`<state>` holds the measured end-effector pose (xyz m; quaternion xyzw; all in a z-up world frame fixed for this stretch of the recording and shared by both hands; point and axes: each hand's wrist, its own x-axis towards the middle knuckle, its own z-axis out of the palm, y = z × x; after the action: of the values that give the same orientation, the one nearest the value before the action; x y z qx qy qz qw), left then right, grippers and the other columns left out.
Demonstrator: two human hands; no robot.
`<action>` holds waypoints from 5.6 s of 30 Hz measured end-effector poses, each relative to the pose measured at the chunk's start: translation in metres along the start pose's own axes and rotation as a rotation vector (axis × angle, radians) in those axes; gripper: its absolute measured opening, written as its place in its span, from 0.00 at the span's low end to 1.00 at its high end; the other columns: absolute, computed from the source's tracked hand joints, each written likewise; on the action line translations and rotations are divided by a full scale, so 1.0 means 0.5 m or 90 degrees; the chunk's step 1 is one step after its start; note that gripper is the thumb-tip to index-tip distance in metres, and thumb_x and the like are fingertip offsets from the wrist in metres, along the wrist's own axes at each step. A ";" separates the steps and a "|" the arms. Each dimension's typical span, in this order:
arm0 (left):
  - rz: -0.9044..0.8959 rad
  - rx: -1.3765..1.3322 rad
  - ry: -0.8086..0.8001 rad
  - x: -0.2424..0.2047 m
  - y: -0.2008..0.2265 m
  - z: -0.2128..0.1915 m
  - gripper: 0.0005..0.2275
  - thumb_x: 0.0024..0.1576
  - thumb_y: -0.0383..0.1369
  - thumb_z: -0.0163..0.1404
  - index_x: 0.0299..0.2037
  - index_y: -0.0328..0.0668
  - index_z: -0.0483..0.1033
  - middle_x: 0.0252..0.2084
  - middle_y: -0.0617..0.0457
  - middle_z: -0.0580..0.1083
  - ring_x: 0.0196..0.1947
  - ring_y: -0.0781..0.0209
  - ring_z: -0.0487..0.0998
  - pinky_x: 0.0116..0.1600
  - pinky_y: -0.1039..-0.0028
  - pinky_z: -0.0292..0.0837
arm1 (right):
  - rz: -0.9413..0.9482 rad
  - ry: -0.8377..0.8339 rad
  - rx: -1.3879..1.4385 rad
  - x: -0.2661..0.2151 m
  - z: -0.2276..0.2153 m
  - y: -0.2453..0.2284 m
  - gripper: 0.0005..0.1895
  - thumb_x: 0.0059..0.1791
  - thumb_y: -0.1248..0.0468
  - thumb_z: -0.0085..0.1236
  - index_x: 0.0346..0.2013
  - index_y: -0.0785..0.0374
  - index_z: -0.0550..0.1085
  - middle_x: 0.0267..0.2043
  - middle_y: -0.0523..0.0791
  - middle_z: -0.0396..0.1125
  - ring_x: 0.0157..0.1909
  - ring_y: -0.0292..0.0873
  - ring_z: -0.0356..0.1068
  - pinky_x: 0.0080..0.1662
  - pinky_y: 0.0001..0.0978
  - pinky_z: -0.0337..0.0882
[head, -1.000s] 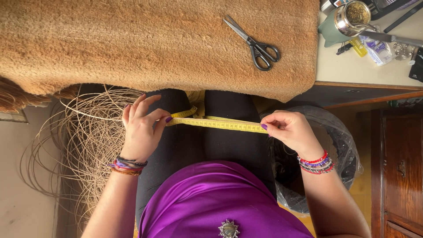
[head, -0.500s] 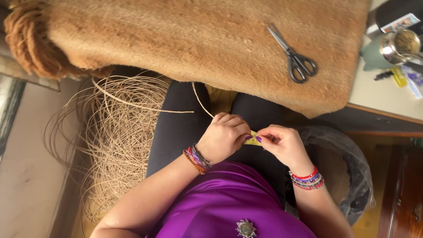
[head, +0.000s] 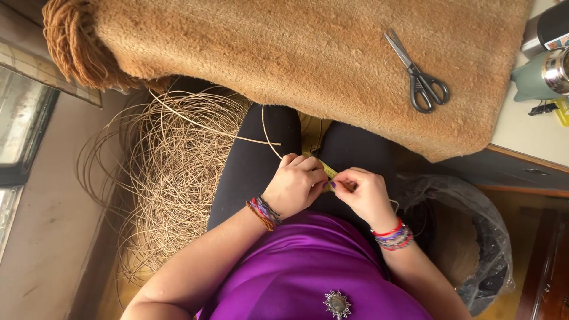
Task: Measuring and cutting natural fiber strands using a measuring tape and scissors
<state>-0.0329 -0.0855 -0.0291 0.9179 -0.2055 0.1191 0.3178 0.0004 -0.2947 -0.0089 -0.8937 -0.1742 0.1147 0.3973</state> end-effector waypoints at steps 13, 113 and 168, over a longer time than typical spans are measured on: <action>-0.085 0.002 0.012 0.018 0.000 -0.056 0.03 0.56 0.35 0.53 0.35 0.53 0.80 0.36 0.59 0.74 0.38 0.59 0.79 0.43 0.68 0.66 | 0.026 0.020 0.162 0.013 -0.043 -0.027 0.09 0.49 0.70 0.58 0.39 0.62 0.84 0.28 0.48 0.77 0.33 0.39 0.78 0.29 0.30 0.78; -0.236 -0.413 0.274 0.107 0.103 -0.175 0.05 0.59 0.36 0.59 0.43 0.55 0.86 0.28 0.60 0.77 0.41 0.61 0.81 0.54 0.70 0.71 | -0.011 0.100 0.351 0.011 -0.064 -0.198 0.13 0.56 0.65 0.49 0.42 0.67 0.81 0.20 0.47 0.71 0.17 0.37 0.71 0.27 0.24 0.71; -0.059 0.279 -0.186 0.042 -0.019 -0.283 0.22 0.59 0.55 0.45 0.58 0.58 0.75 0.55 0.54 0.77 0.52 0.53 0.78 0.60 0.47 0.62 | 0.096 -0.083 -0.077 -0.108 -0.376 -0.024 0.14 0.51 0.61 0.54 0.33 0.58 0.87 0.37 0.39 0.84 0.42 0.34 0.80 0.51 0.25 0.71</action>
<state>-0.0226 0.0044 0.0821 0.9807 -0.1763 0.0124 0.0837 0.0129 -0.4349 0.1272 -0.9174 -0.1385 0.1913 0.3204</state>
